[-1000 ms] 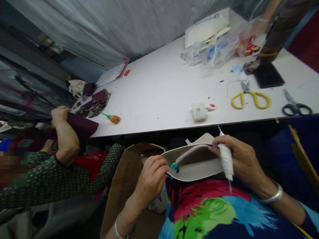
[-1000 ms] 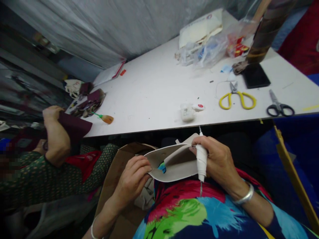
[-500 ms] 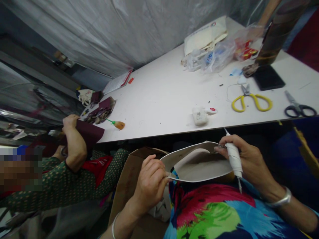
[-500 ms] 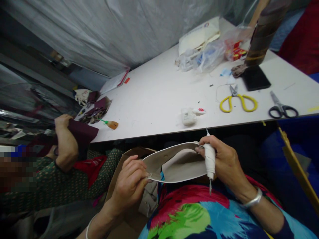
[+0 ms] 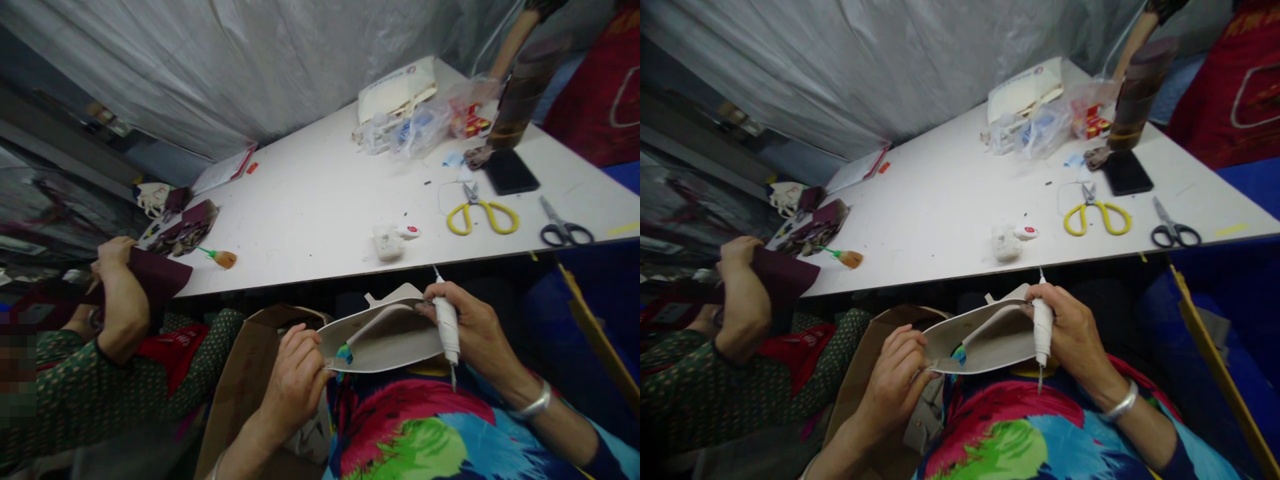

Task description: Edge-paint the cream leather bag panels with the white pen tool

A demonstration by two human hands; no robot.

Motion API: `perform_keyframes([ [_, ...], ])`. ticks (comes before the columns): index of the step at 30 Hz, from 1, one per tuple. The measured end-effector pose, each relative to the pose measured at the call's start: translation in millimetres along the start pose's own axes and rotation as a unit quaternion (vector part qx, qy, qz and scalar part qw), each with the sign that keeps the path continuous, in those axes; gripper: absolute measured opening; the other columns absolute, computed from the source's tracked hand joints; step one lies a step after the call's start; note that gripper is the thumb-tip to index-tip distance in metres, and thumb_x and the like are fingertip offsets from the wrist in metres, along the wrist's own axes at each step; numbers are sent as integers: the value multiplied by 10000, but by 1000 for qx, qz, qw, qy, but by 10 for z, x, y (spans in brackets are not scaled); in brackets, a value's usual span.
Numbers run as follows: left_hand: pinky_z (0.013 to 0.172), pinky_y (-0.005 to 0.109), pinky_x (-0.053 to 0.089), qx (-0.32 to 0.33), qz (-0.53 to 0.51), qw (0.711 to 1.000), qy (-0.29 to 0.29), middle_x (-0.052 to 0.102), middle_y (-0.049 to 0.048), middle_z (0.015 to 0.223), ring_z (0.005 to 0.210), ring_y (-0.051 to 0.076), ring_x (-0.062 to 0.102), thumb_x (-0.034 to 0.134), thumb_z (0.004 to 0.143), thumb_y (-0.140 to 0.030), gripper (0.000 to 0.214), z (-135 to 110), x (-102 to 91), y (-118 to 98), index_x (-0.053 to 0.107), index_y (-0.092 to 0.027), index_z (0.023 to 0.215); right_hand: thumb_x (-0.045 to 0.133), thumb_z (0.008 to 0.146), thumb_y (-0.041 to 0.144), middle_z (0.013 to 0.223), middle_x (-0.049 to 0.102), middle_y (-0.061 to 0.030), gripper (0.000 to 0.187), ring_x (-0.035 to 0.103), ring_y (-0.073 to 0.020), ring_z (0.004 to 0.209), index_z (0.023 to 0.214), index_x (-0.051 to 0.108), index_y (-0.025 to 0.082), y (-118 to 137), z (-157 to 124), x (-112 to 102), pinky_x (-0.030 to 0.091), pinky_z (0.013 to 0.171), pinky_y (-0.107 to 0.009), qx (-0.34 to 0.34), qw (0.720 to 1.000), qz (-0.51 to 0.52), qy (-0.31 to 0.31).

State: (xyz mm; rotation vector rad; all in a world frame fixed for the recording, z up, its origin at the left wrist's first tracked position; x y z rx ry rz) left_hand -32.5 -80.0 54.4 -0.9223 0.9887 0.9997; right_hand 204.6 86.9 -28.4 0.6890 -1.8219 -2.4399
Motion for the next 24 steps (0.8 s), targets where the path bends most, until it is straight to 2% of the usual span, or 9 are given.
perform_keyframes([
  [6, 1131, 512, 455, 4, -32, 999, -21, 656, 28, 817, 1052, 225, 655, 655, 891, -103, 142, -11, -1, -34, 579, -193, 811, 724, 939, 377, 888, 658, 16, 130, 602, -151, 734, 992, 675, 269, -66, -46, -20, 449, 665, -269, 12, 1000, -5, 0],
  [11, 1160, 542, 436, 8, -17, 999, -32, 717, 76, 1054, 1269, 279, 596, 632, 879, -81, 127, -4, 23, -64, 604, -198, 838, 726, 938, 374, 879, 650, 11, 133, 602, -157, 726, 1004, 685, 266, -65, -44, -1, 449, 684, -282, 5, 1000, -11, 8],
  [18, 1206, 499, 362, 29, -37, 997, -56, 711, 61, 992, 1250, 263, 594, 645, 866, -35, 163, -1, 18, -116, 606, -192, 845, 711, 937, 309, 832, 633, 11, 76, 577, -163, 707, 937, 661, 252, -10, -3, 1, 437, 659, -278, -2, 1000, -11, 4],
  [24, 1216, 515, 320, 45, -40, 996, -71, 709, 77, 1021, 1255, 273, 579, 639, 879, -22, 165, -26, 70, -67, 634, -186, 868, 675, 938, 206, 831, 616, 21, 67, 570, -147, 741, 894, 637, 240, 42, 38, 11, 436, 690, -258, -19, 1000, -2, -2],
])
Point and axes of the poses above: each hand's wrist, its own z-axis towards the middle knuckle, its own x-axis out of the palm, y = z × x, the point moved 6 cm from there along z, towards the middle knuckle
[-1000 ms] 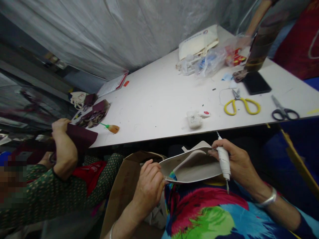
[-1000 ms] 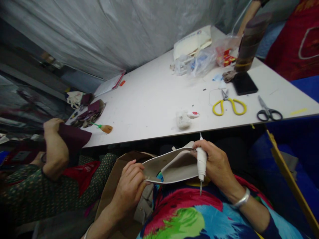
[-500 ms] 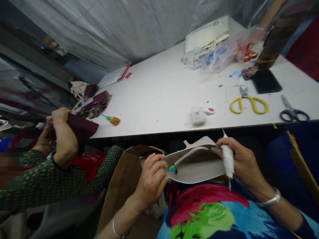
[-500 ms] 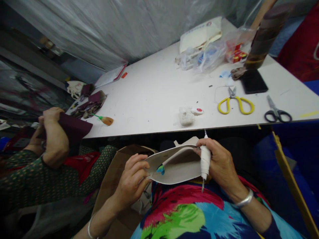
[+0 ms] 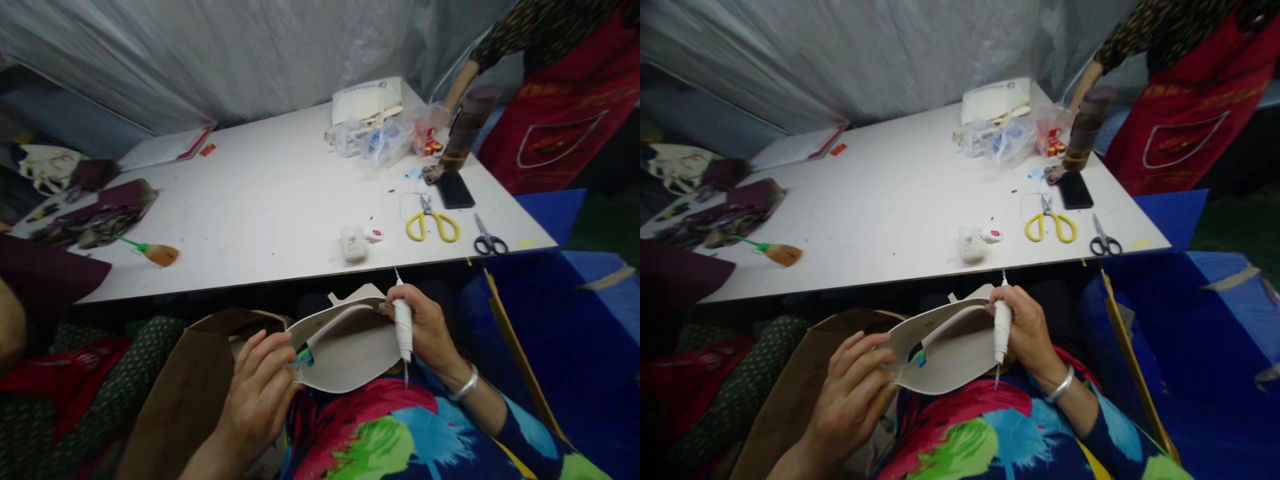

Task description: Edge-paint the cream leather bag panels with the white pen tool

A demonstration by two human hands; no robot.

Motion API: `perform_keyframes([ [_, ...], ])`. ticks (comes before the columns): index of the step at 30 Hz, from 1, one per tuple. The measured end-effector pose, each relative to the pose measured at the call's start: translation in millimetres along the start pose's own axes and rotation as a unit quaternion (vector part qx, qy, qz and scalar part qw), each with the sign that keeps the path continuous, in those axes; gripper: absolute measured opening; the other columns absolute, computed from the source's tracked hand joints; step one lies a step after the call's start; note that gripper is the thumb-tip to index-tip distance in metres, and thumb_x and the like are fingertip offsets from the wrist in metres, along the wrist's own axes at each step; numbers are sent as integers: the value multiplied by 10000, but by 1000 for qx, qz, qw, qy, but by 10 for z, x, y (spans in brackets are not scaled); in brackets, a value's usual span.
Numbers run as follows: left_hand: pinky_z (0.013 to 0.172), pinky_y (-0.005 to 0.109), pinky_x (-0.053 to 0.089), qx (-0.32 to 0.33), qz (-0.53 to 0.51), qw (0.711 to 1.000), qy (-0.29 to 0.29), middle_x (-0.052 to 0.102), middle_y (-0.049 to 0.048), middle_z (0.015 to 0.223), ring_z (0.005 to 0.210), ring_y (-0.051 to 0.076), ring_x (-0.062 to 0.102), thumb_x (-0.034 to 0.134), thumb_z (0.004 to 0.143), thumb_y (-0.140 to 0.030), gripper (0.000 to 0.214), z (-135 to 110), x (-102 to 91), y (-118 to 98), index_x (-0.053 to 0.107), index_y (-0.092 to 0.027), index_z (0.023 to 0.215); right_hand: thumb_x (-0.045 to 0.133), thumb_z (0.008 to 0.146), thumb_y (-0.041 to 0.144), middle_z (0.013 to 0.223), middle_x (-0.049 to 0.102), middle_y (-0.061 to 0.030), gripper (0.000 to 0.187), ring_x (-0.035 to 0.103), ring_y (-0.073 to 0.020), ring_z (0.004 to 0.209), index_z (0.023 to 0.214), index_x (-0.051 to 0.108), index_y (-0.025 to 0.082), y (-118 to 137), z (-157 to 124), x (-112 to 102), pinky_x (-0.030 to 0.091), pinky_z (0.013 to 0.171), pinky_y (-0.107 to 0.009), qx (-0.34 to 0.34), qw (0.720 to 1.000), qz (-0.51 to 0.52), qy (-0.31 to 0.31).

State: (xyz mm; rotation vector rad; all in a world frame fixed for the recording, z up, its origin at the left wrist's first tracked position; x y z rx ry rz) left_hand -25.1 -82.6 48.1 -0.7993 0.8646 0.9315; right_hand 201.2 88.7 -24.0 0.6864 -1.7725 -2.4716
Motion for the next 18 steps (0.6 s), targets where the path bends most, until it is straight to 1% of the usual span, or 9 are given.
perform_keyframes([
  [3, 1205, 529, 327, 3, 1, 1000, -4, 705, 82, 1027, 1249, 281, 581, 642, 876, -18, 168, 2, 0, 22, 641, -186, 872, 668, 934, 191, 835, 617, 19, 70, 569, -143, 740, 890, 634, 234, -7, 0, 5, 434, 688, -255, -2, 1000, 2, 0],
  [8, 1189, 542, 345, -4, 10, 1000, -4, 696, 83, 1023, 1241, 288, 582, 655, 869, -25, 168, 30, -30, 45, 646, -193, 864, 672, 937, 231, 832, 632, 15, 61, 581, -149, 738, 886, 637, 233, -34, -1, 9, 438, 683, -257, 15, 1000, 0, 5],
  [12, 1165, 537, 383, -28, -3, 999, -15, 687, 71, 1013, 1212, 274, 591, 683, 867, -54, 157, 46, -55, 45, 641, -204, 858, 695, 931, 284, 821, 641, 18, 80, 598, -158, 732, 889, 641, 241, -39, -11, -4, 452, 688, -265, 24, 1000, -1, 8],
  [15, 1136, 543, 425, -48, -23, 998, -37, 685, 59, 996, 1186, 269, 607, 707, 863, -79, 152, 37, -68, 41, 633, -210, 840, 722, 917, 323, 819, 651, 18, 105, 606, -162, 717, 898, 651, 248, -76, -22, -23, 461, 677, -267, 32, 999, -1, -1],
  [18, 1116, 554, 449, -60, -35, 997, -43, 688, 55, 988, 1167, 271, 619, 718, 858, -96, 138, 10, -55, 42, 647, -212, 841, 739, 898, 335, 821, 663, 14, 113, 612, -165, 707, 908, 662, 253, -121, -26, -33, 470, 669, -270, 40, 999, -8, -13],
])
Point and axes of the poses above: each hand's wrist, its own z-axis towards the middle knuckle, its own x-axis out of the palm, y = z × x, the point moved 6 cm from there along z, towards the middle knuckle
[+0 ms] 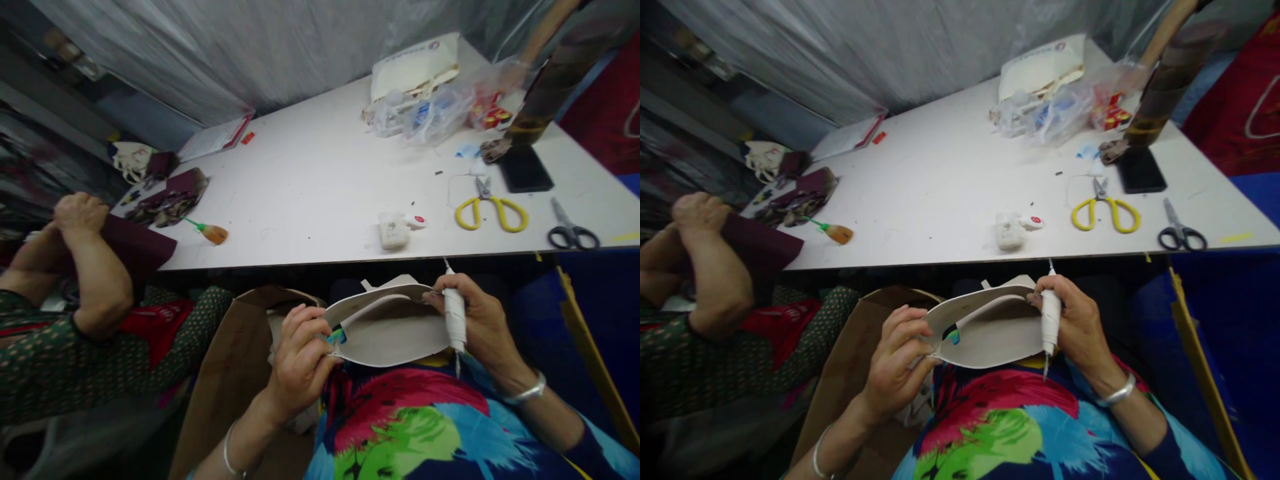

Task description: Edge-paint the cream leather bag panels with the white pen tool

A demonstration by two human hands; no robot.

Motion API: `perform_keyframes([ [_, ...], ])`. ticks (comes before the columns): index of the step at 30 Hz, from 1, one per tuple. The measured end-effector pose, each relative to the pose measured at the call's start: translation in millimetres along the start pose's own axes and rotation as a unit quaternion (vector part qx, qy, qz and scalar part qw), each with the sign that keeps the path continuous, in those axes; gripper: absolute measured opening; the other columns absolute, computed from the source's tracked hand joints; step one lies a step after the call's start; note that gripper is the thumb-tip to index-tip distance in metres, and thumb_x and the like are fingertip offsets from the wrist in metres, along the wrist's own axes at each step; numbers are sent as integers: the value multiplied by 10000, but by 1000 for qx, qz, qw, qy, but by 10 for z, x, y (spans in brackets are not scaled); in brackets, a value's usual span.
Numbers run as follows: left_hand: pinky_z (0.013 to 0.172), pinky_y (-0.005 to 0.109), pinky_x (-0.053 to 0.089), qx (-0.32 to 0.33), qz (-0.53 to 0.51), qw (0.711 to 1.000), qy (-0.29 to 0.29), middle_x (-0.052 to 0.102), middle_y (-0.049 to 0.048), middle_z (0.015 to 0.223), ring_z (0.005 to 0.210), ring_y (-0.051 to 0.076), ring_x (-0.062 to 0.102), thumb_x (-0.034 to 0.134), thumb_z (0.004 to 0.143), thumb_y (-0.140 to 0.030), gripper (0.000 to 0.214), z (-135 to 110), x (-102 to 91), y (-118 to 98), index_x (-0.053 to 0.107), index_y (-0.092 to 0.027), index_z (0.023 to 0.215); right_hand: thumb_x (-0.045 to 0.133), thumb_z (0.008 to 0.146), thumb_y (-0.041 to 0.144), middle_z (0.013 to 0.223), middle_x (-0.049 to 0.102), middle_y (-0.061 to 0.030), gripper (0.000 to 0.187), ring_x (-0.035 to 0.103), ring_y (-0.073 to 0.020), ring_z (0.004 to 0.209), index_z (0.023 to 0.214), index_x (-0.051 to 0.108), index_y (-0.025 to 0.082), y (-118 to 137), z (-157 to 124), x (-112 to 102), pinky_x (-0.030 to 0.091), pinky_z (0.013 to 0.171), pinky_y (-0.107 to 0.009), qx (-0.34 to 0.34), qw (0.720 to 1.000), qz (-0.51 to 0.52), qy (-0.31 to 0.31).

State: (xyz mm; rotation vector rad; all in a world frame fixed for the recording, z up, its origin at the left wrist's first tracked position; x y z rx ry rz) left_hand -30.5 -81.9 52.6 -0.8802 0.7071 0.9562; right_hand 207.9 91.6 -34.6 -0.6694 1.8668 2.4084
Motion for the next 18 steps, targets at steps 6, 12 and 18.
perform_keyframes([
  [6, 1123, 562, 446, -8, -25, 1000, 3, 682, 65, 1030, 1185, 278, 609, 739, 851, -109, 126, -32, 21, 13, 657, -205, 858, 735, 902, 406, 804, 671, 1, 163, 615, -178, 684, 933, 669, 260, -15, 0, 1, 479, 641, -289, 12, 1000, -14, -1],
  [12, 1083, 556, 485, -19, -55, 998, 6, 669, 68, 1050, 1194, 288, 598, 750, 863, -144, 122, -17, 44, 42, 646, -207, 862, 744, 906, 403, 820, 672, -4, 158, 613, -182, 698, 949, 671, 269, -47, -16, 12, 474, 639, -294, 23, 1000, -4, 6],
  [18, 1058, 513, 505, -33, -95, 995, 18, 655, 81, 1073, 1216, 288, 583, 767, 861, -143, 152, -18, 93, 59, 624, -195, 849, 760, 890, 398, 827, 672, 11, 172, 607, -167, 697, 954, 679, 261, -104, -23, 18, 470, 640, -278, 21, 1000, -8, 2],
])
Point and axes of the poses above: each hand's wrist, its own z-axis towards the middle knuckle, its own x-axis out of the palm, y = z × x, the point moved 6 cm from there along z, towards the middle knuckle
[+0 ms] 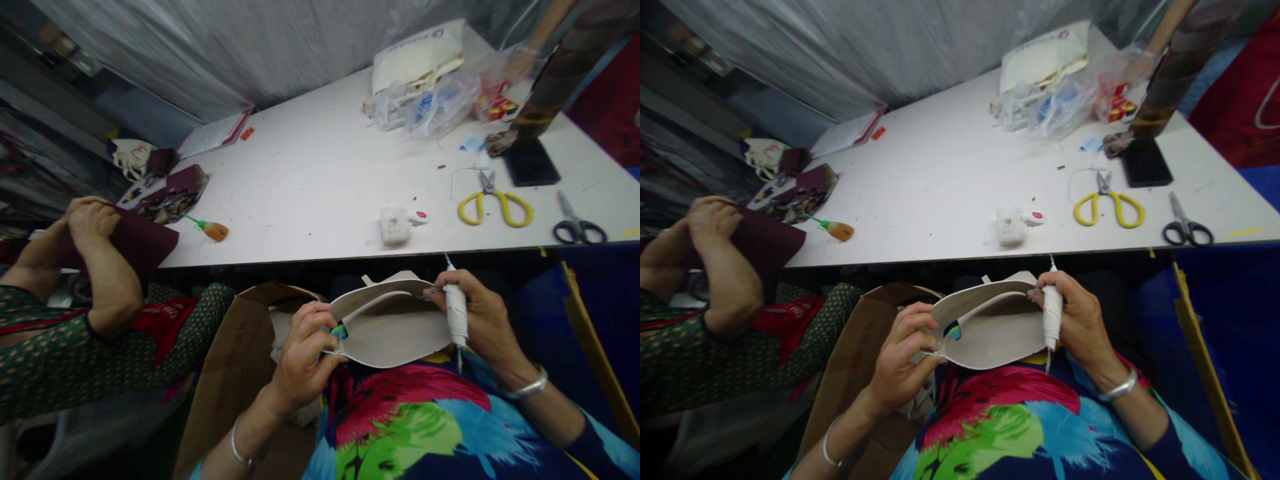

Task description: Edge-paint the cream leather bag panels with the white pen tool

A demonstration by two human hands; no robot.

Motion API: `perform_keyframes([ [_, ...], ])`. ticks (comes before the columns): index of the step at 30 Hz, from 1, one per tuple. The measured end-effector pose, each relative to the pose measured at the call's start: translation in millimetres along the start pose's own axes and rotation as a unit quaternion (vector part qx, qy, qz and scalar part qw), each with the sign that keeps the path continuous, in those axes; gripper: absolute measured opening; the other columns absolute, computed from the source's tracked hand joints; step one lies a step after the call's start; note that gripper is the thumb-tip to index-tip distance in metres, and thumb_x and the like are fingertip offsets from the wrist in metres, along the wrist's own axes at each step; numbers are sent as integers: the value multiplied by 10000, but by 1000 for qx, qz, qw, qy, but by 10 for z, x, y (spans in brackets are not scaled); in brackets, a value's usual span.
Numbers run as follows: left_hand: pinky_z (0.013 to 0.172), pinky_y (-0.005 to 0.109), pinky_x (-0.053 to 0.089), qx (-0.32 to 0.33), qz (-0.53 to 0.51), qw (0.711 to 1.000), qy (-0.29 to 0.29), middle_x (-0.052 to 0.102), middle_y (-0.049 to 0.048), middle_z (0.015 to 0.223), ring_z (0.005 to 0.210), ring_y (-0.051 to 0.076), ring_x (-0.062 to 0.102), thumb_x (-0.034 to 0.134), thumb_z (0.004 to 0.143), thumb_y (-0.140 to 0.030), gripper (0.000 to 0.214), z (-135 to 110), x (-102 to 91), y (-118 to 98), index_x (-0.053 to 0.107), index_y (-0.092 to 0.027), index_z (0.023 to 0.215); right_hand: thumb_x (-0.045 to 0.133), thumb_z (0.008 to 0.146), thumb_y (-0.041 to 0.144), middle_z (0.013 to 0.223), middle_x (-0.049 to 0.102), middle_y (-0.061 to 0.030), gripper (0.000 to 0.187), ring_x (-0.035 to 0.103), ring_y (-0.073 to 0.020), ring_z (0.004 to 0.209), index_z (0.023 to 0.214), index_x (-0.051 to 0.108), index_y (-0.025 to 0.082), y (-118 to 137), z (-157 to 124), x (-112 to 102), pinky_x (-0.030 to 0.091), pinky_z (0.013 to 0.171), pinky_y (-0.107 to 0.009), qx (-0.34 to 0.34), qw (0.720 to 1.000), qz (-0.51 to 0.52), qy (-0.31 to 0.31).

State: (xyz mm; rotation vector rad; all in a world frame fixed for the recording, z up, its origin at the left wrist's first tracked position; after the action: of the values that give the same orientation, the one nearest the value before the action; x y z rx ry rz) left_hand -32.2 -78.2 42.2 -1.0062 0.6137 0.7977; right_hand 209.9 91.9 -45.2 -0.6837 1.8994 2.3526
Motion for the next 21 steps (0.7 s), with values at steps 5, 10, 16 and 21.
perform_keyframes([
  [5, 1056, 511, 500, 2, -13, 1000, -3, 647, 83, 1075, 1222, 290, 574, 750, 874, -134, 139, -5, 20, -19, 624, -192, 868, 755, 891, 388, 826, 675, 14, 164, 598, -159, 692, 950, 678, 255, -9, 1, -6, 457, 624, -265, 10, 1000, 4, 1],
  [10, 1052, 516, 504, 5, -11, 1000, 2, 641, 84, 1073, 1230, 299, 566, 746, 870, -125, 131, -1, 29, -26, 634, -191, 876, 764, 882, 386, 818, 663, 12, 184, 590, -156, 683, 953, 676, 241, -20, 0, -11, 458, 622, -258, 9, 1000, 2, -1],
  [16, 1060, 516, 498, 7, -19, 1000, 15, 636, 83, 1076, 1240, 298, 548, 738, 871, -108, 135, 1, 31, -31, 633, -192, 879, 761, 891, 379, 816, 660, 18, 176, 590, -149, 687, 951, 675, 237, -14, 5, -8, 458, 629, -250, 4, 1000, 1, -1],
  [21, 1061, 513, 493, 8, -17, 1000, 12, 626, 84, 1086, 1243, 299, 541, 745, 869, -114, 134, -5, 38, -22, 636, -191, 873, 763, 895, 359, 814, 671, 29, 157, 602, -139, 693, 951, 672, 244, -24, 9, 5, 462, 639, -234, -2, 1000, 6, 7],
])
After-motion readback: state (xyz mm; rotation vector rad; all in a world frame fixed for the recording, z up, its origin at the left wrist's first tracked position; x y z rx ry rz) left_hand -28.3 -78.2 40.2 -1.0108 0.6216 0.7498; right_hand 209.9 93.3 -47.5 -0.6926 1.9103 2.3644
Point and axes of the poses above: each hand's wrist, its own z-axis towards the middle knuckle, its own x-axis out of the palm, y = z × x, the point moved 6 cm from there along z, towards the middle knuckle
